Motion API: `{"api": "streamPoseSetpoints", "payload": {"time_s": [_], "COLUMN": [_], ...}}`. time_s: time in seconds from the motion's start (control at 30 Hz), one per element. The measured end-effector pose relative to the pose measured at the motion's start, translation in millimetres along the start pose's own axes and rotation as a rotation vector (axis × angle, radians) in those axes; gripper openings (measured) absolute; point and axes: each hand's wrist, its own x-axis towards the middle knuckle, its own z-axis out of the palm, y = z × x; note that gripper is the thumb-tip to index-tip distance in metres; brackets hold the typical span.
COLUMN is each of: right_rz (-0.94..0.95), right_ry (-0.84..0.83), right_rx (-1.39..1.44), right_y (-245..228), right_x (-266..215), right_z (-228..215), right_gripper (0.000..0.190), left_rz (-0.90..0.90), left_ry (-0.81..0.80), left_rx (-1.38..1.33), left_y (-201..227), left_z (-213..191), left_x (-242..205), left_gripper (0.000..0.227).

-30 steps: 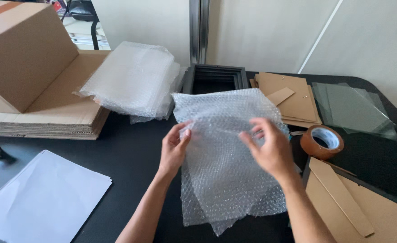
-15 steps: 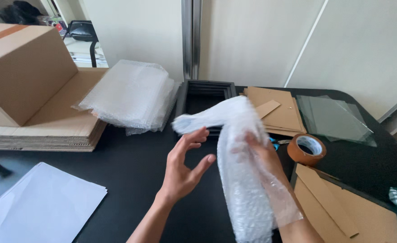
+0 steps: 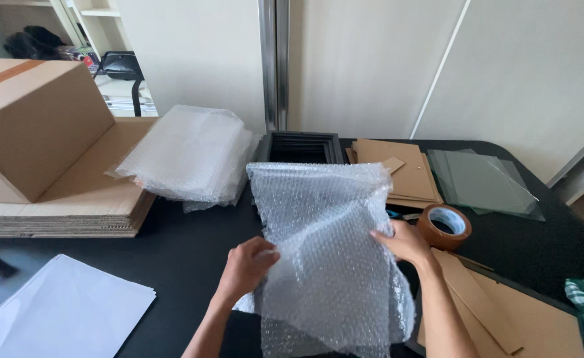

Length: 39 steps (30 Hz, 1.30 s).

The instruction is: The person places a picture frame face-down on a piece of bubble wrap, folds the wrap over the frame, and secures the edges with tape.

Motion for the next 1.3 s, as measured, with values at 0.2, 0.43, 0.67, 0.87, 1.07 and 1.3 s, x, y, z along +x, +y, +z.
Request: {"api": "streamPoseSetpoints", "payload": {"time_s": [0.2,0.43,0.67,0.87,1.07,1.3], "right_rz": [-0.135,-0.369,-0.541,0.034,-0.396,-0.685], "right_ry": [0.161,-0.413,-0.22,-0.037,-0.07,0.066], "right_rx": [-0.407,-0.498,-0.226,-0.14,-0.224,0.182], "right_y": [-19,-62,-29,-58,-21,-47], "right_x": [-68,-160,-131,-143,-92,-69], "right_z": [-14,48,67,116,100,58], "right_gripper": [0.062,0.097,0.042,0.044,0.083,0.031], "left_rz": [-0.051,-0.002,-0.207,-0.026,-0.233,0.255], "left_ry": [-0.212,-0.395,-0.413,-0.47,-0.45,-0.32], "left_rx": [0.232,-0.461,-0.84,-0.808,-0.851,-0.513], "left_y": [44,32,36,-34,40,31], "left_z": [-23,-16,-19,31,25,3], "left_x": [-23,-15,-20,33,-27,-13], "left_gripper": [0.024,0.018,0.01,0.009,0.018,0.047]}}
